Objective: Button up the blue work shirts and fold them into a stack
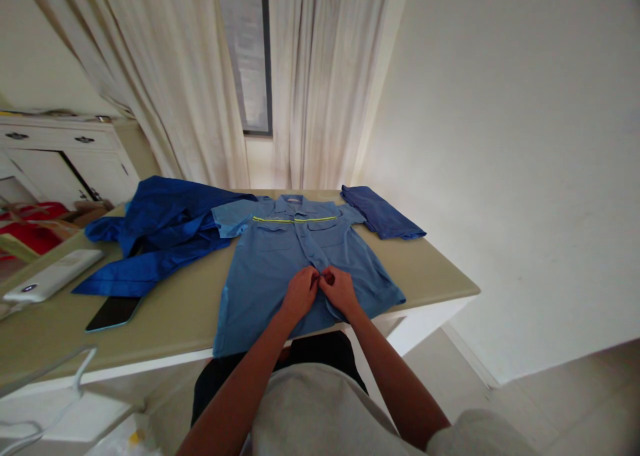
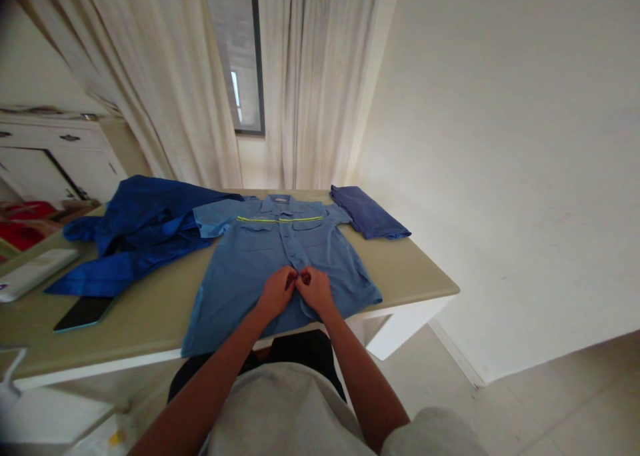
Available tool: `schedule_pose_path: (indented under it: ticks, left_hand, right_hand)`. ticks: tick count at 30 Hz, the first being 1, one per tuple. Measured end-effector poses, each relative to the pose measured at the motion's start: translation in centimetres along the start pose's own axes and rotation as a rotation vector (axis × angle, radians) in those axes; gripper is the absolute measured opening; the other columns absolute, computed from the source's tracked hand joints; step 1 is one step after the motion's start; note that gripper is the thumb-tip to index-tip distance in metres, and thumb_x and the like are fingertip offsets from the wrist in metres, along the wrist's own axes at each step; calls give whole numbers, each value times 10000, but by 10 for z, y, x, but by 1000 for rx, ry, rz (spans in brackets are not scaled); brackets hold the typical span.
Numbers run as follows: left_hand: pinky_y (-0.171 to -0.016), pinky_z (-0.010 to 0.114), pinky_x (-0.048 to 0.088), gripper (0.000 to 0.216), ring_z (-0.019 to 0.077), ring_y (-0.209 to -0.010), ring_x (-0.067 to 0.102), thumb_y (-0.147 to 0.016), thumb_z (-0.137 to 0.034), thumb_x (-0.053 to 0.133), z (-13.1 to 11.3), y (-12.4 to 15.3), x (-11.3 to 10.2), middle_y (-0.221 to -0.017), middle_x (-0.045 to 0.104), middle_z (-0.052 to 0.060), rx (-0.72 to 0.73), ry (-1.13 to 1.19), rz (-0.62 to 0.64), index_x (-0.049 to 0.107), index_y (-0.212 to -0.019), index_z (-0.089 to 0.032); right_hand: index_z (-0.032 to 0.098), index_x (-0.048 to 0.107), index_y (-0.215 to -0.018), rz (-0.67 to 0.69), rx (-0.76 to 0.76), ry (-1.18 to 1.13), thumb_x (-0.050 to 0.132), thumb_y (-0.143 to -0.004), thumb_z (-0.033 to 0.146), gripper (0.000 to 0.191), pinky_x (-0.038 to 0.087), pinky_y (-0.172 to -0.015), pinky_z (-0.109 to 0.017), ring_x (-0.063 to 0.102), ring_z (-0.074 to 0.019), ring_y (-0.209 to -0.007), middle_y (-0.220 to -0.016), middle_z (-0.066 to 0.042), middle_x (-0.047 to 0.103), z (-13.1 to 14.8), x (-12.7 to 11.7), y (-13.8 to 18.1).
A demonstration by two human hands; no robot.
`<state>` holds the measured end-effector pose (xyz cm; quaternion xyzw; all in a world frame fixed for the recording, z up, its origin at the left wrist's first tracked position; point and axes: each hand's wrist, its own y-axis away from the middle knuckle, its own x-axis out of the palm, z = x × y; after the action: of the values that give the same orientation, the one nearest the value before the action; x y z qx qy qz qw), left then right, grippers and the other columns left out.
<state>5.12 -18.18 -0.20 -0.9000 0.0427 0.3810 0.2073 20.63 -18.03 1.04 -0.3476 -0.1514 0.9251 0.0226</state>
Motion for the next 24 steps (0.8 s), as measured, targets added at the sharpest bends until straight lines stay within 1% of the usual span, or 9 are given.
schedule_pose_path:
  ticks: [6, 10, 13, 16, 18, 21, 22, 24]
  left_hand:
    - [-913, 347, 499, 159, 197, -955, 649, -931, -99, 537, 3, 0, 2, -1013, 700, 59, -2, 24, -12, 628, -1009, -205]
    - [-918, 350, 494, 169, 205, -976, 621, -941, -89, 514, 1, 2, -1, -1003, 669, 55, 29, -36, -45, 627, -975, -211]
    - [-923, 349, 489, 170, 209, -998, 600, -948, -99, 506, -3, 4, -5, -1032, 641, 58, 53, -80, -82, 624, -962, -220]
    - [-921, 356, 483, 168, 217, -989, 601, -971, -116, 479, -6, 5, -5, -1026, 647, 65, 51, -118, -78, 610, -968, -222]
    - [-905, 359, 482, 174, 223, -971, 613, -992, -129, 447, -7, 6, -3, -1006, 660, 69, 32, -141, -55, 595, -985, -221]
    - [-882, 361, 482, 186, 231, -958, 627, -1012, -147, 407, -5, 5, 0, -999, 672, 79, 15, -152, -38, 579, -1013, -218]
    - [-880, 361, 481, 185, 232, -956, 630, -1011, -146, 407, -5, 5, 0, -998, 674, 80, 15, -146, -34, 577, -1013, -218]
    - [-879, 355, 478, 176, 230, -956, 636, -996, -129, 421, -3, 4, 1, -992, 676, 79, 10, -118, -30, 573, -1003, -216]
  right_hand:
    - [166, 700, -822, -40, 47, 36, 659, -830, 229, 76, 444, -667, -249, 666, -176, -683, -741, -41, 727, 2, 1, -1]
    - [161, 712, -828, -17, 43, 26, 667, -832, 228, 81, 446, -676, -247, 679, -178, -694, -762, -48, 741, 0, 2, -2]
    - [168, 717, -836, -5, 35, 30, 676, -821, 217, 66, 444, -685, -249, 680, -178, -693, -762, -44, 746, 1, 2, -1]
    - [178, 705, -830, 8, 9, 41, 664, -834, 221, 60, 432, -672, -246, 666, -168, -671, -740, -30, 737, 3, 1, 1]
    - [183, 688, -805, 9, -30, 49, 632, -876, 250, 112, 422, -662, -245, 644, -158, -652, -722, -24, 723, 4, 1, 1]
    - [186, 654, -749, -3, -69, 37, 529, -945, 259, 245, 415, -657, -248, 614, -151, -638, -698, -27, 696, 2, 0, 0]
    - [187, 653, -755, 4, -66, 12, 517, -944, 245, 240, 418, -654, -246, 612, -151, -638, -696, -25, 691, 1, 0, -1]
    - [188, 664, -810, 36, -44, -52, 553, -896, 206, 141, 424, -640, -238, 610, -149, -631, -693, -11, 686, -2, 1, -3]
